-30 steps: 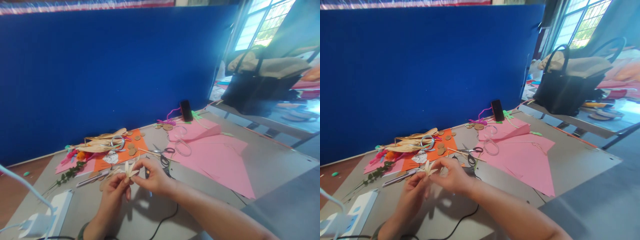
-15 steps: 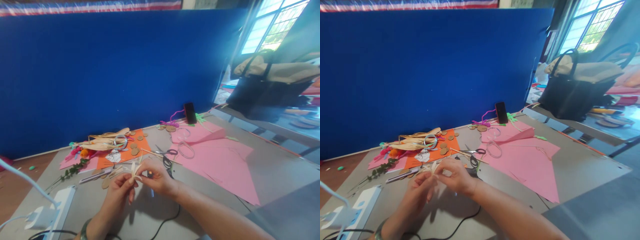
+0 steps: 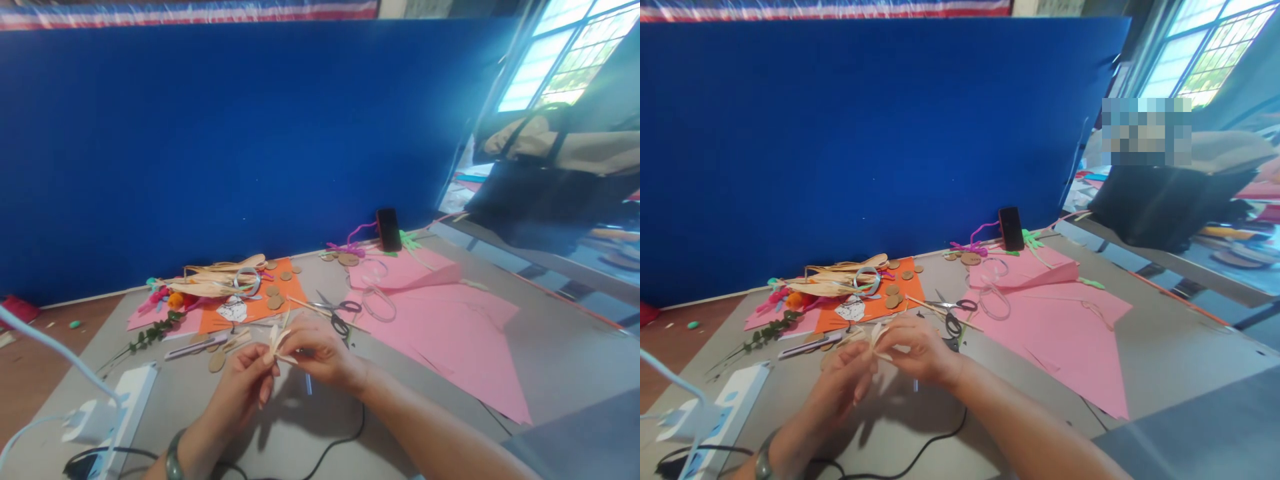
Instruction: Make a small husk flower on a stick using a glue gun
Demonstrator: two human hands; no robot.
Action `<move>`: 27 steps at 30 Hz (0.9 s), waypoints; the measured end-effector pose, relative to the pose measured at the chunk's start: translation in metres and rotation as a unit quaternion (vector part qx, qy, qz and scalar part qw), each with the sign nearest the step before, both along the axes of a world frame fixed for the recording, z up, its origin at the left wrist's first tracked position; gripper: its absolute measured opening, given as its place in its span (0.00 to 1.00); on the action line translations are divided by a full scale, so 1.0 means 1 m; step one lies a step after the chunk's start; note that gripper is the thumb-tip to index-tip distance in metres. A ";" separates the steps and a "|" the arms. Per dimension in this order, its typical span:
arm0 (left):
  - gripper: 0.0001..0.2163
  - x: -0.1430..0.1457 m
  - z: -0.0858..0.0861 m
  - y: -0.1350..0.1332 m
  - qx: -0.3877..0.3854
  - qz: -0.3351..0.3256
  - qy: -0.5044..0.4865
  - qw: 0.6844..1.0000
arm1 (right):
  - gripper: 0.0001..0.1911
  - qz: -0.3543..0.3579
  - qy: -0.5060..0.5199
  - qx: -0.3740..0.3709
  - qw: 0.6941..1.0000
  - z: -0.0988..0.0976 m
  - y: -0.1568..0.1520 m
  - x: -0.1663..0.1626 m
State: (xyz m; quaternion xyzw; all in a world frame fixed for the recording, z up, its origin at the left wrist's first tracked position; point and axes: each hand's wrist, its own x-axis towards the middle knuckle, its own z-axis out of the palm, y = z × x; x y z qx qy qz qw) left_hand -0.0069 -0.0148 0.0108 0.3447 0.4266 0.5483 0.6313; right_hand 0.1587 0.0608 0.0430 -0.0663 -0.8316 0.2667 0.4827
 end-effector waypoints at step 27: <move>0.12 0.000 -0.002 -0.001 0.072 0.053 0.096 0.991 | 0.08 -0.040 -0.014 -0.097 0.994 0.000 -0.010 -0.003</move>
